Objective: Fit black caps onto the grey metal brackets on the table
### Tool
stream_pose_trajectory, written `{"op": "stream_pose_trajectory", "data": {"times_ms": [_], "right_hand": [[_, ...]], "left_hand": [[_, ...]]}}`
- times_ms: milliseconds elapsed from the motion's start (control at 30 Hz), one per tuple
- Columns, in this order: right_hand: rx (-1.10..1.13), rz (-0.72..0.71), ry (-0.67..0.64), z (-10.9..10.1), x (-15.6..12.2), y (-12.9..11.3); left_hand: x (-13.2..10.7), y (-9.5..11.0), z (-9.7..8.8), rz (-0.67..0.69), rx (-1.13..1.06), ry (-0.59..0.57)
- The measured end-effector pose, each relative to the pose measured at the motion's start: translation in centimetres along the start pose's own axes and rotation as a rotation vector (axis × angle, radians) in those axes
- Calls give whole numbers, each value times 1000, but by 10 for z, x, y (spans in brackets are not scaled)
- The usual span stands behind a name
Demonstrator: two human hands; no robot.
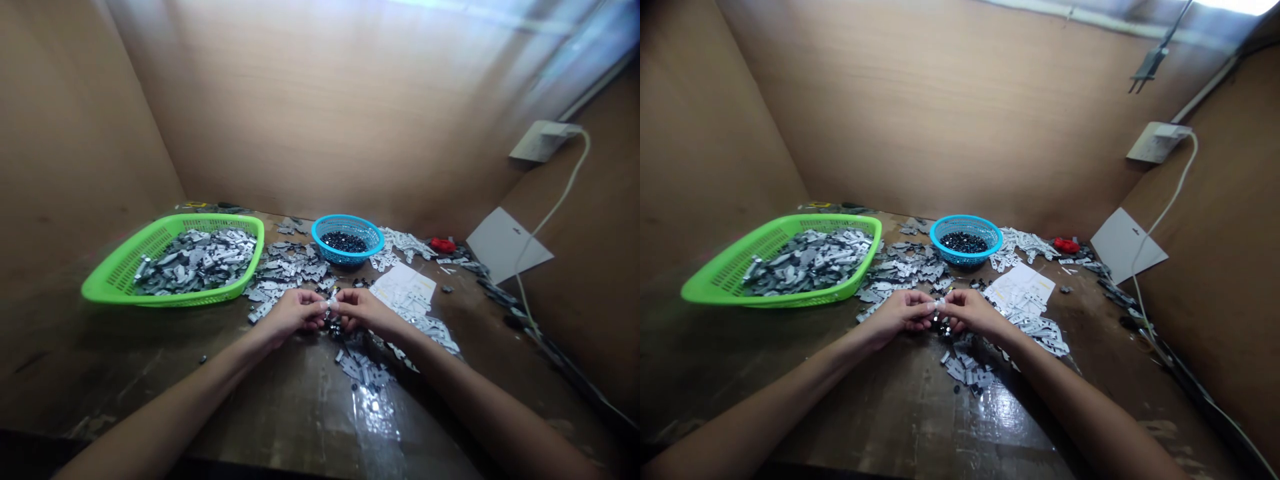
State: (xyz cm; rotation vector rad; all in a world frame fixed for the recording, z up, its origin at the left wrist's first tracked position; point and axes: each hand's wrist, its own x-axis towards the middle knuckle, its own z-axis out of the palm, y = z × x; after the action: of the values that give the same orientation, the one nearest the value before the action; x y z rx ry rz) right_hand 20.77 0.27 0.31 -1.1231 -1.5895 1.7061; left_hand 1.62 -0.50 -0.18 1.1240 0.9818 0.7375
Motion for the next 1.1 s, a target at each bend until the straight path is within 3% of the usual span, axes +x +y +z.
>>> {"op": "stream_pose_trajectory", "data": {"times_ms": [167, 433, 633, 933, 1100], "right_hand": [[63, -9, 22, 0, 1, 1], [19, -188, 154, 7, 5, 13], [-36, -70, 153, 5, 4, 5], [-175, -113, 239, 5, 7, 13], [-161, -115, 245, 5, 7, 12]], "left_hand": [[0, -1, 1, 13, 1, -12], [4, -11, 3, 80, 37, -16], [4, -10, 4, 108, 114, 25], [0, -10, 7, 112, 183, -56], [1, -9, 8, 83, 94, -82]]}}
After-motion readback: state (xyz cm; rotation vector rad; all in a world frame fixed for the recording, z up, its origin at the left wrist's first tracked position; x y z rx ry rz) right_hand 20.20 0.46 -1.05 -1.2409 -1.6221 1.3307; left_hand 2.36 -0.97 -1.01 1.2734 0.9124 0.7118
